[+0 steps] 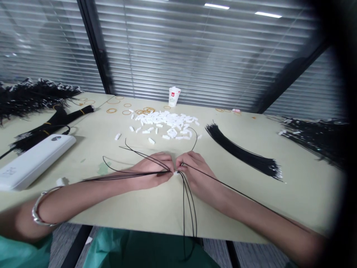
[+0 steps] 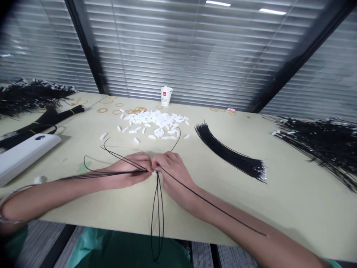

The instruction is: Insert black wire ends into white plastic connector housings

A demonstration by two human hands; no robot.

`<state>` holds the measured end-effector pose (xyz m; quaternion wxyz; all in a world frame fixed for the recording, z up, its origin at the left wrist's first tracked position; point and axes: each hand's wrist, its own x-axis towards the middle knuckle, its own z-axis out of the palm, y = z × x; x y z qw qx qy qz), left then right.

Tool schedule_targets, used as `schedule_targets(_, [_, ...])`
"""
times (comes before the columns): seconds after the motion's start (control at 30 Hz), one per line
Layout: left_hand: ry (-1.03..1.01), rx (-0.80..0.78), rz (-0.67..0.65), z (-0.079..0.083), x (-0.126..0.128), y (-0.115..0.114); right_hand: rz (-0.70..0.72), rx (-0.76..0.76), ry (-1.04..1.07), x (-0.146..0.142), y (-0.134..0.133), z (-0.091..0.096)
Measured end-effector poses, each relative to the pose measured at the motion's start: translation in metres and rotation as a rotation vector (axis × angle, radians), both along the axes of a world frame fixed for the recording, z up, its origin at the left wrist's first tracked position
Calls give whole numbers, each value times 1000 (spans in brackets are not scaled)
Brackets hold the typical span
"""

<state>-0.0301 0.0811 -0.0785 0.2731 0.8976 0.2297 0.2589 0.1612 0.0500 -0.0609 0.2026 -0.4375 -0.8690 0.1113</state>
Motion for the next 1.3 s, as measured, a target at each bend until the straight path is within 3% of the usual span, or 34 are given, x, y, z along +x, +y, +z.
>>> schedule_targets(0.23, [27, 25, -3, 0, 0, -1, -7, -46, 122, 1, -1, -1])
schedule_targets(0.4, [79, 90, 2, 3, 0, -5, -28, 78, 219, 2, -1, 0])
schedule_targets(0.73, [126, 314, 1, -8, 3, 0, 35, 100, 143, 8, -4, -2])
schedule_targets(1.3, [101, 350, 11, -12, 4, 0, 104, 209, 125, 12, -2, -9])
